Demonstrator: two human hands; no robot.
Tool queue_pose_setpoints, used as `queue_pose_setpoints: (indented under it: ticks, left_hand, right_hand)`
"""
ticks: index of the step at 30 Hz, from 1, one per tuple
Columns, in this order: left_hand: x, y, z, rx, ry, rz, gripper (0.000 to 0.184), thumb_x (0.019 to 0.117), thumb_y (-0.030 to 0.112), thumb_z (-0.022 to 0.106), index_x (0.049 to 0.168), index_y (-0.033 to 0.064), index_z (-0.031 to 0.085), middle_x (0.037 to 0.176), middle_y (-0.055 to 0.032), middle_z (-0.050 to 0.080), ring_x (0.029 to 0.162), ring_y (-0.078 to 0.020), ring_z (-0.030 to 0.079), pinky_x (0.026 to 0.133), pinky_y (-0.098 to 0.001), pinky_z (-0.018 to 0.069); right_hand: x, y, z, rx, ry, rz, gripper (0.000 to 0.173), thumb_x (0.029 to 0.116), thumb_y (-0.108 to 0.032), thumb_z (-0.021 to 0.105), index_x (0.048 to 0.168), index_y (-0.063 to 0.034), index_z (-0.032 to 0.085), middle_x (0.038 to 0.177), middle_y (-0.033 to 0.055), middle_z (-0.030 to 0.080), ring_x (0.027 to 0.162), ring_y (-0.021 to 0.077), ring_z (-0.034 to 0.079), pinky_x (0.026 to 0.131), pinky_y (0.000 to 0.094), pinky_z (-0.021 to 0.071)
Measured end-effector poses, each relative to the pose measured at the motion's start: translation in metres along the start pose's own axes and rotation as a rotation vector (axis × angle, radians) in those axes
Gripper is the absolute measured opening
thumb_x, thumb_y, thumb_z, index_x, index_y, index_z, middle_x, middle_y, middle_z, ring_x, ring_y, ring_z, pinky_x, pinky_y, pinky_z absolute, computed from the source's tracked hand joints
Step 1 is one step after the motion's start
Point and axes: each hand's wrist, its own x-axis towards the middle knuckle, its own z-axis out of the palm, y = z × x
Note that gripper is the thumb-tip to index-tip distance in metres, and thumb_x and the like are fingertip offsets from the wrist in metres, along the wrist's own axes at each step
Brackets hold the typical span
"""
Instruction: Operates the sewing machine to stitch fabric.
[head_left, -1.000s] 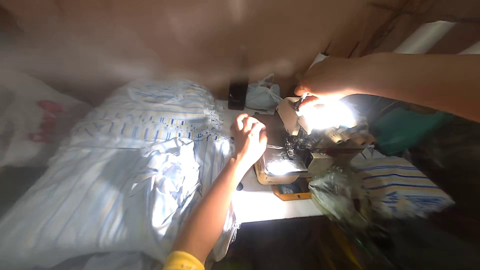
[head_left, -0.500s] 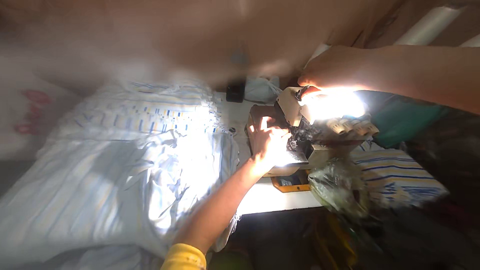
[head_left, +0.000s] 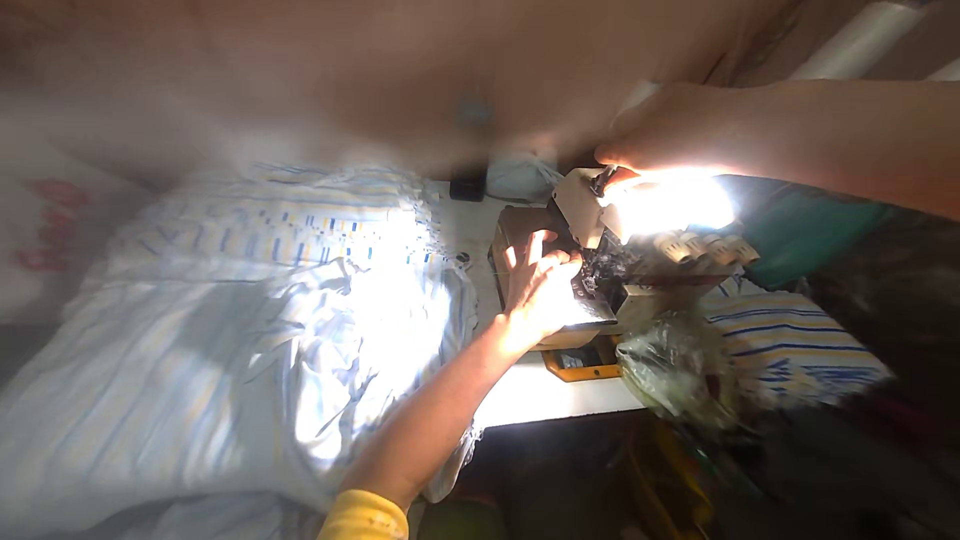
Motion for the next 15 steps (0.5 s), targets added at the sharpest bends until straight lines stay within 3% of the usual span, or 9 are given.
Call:
queue_pose_setpoints:
  ticks: [2, 5, 7, 9, 11, 12, 14, 15]
  left_hand:
    - [-0.001, 0.0, -0.001, -0.003, -0.014, -0.005, 0.037, 0.0908, 0.005, 0.065, 0.127, 0.0087, 0.072, 0.121, -0.0109, 0.07, 0.14, -0.0401, 0.04, 0.108, -0.0648, 0.0239]
    - [-0.002, 0.005, -0.005, 0.056, -0.098, -0.043, 0.038, 0.0948, 0.011, 0.063, 0.132, 0.0102, 0.069, 0.131, -0.0131, 0.064, 0.143, -0.0408, 0.034, 0.11, -0.0654, 0.0221]
    - [-0.003, 0.009, -0.008, 0.053, -0.155, -0.101, 0.031, 0.0972, 0.015, 0.062, 0.126, 0.011, 0.072, 0.137, -0.0159, 0.059, 0.147, -0.0423, 0.027, 0.112, -0.0683, 0.0189]
    - [-0.004, 0.006, -0.005, 0.034, -0.079, -0.132, 0.026, 0.0958, 0.019, 0.061, 0.117, 0.0108, 0.075, 0.132, -0.0156, 0.062, 0.144, -0.042, 0.033, 0.108, -0.0667, 0.0254]
    - [-0.004, 0.0, -0.005, 0.007, -0.02, -0.143, 0.023, 0.0939, 0.025, 0.065, 0.108, 0.0107, 0.076, 0.127, -0.0126, 0.065, 0.141, -0.0399, 0.038, 0.106, -0.064, 0.0302]
    - [-0.003, -0.005, -0.003, -0.018, 0.022, -0.12, 0.019, 0.092, 0.024, 0.07, 0.101, 0.0091, 0.077, 0.12, -0.0126, 0.068, 0.135, -0.0399, 0.045, 0.104, -0.063, 0.0346]
    - [0.001, -0.008, -0.002, -0.05, 0.045, -0.1, 0.013, 0.0905, 0.017, 0.073, 0.092, 0.0054, 0.076, 0.114, -0.0146, 0.069, 0.129, -0.0404, 0.049, 0.105, -0.0624, 0.0361]
    - [0.004, -0.006, -0.004, -0.024, 0.025, -0.122, 0.012, 0.0911, 0.015, 0.071, 0.093, 0.0047, 0.076, 0.118, -0.0155, 0.068, 0.131, -0.0404, 0.047, 0.105, -0.0623, 0.0354]
  right_hand:
    - [-0.009, -0.009, -0.017, 0.003, -0.065, 0.008, 0.035, 0.105, -0.023, 0.058, 0.12, 0.0091, 0.063, 0.114, 0.0268, 0.064, 0.113, 0.0447, 0.061, 0.093, 0.0563, 0.0461]
    - [-0.032, -0.039, -0.07, 0.15, -0.303, 0.098, 0.045, 0.1103, -0.018, 0.045, 0.144, 0.0119, 0.045, 0.145, 0.0311, 0.048, 0.137, 0.041, 0.047, 0.114, 0.0461, 0.0335]
    - [-0.018, -0.023, -0.045, 0.342, -0.089, 0.053, 0.051, 0.1078, -0.02, 0.052, 0.15, 0.0069, 0.043, 0.151, 0.029, 0.045, 0.141, 0.0388, 0.043, 0.117, 0.0468, 0.0295]
    - [0.025, 0.023, 0.023, 0.499, 0.376, -0.162, 0.053, 0.1007, -0.03, 0.065, 0.145, -0.0039, 0.053, 0.142, 0.0181, 0.057, 0.132, 0.0272, 0.053, 0.113, 0.0418, 0.0383]
    - [0.02, 0.037, 0.045, 0.545, 0.691, -0.276, 0.042, 0.1036, -0.04, 0.058, 0.132, -0.0098, 0.063, 0.123, 0.0097, 0.067, 0.113, 0.0154, 0.063, 0.099, 0.0325, 0.0499]
    - [-0.014, 0.025, 0.031, 0.518, 0.719, -0.228, 0.042, 0.1062, -0.039, 0.051, 0.137, -0.0125, 0.062, 0.125, 0.0075, 0.066, 0.113, 0.013, 0.062, 0.1, 0.0316, 0.0498]
    - [-0.081, -0.019, 0.004, 0.557, 0.755, 0.049, 0.041, 0.1056, -0.028, 0.048, 0.133, 0.0004, 0.06, 0.114, 0.0185, 0.064, 0.101, 0.022, 0.06, 0.09, 0.036, 0.0474]
    - [-0.104, -0.039, 0.002, 0.62, 0.743, 0.187, 0.04, 0.1073, -0.022, 0.048, 0.136, 0.0061, 0.056, 0.122, 0.0253, 0.063, 0.109, 0.0263, 0.061, 0.097, 0.0352, 0.0463]
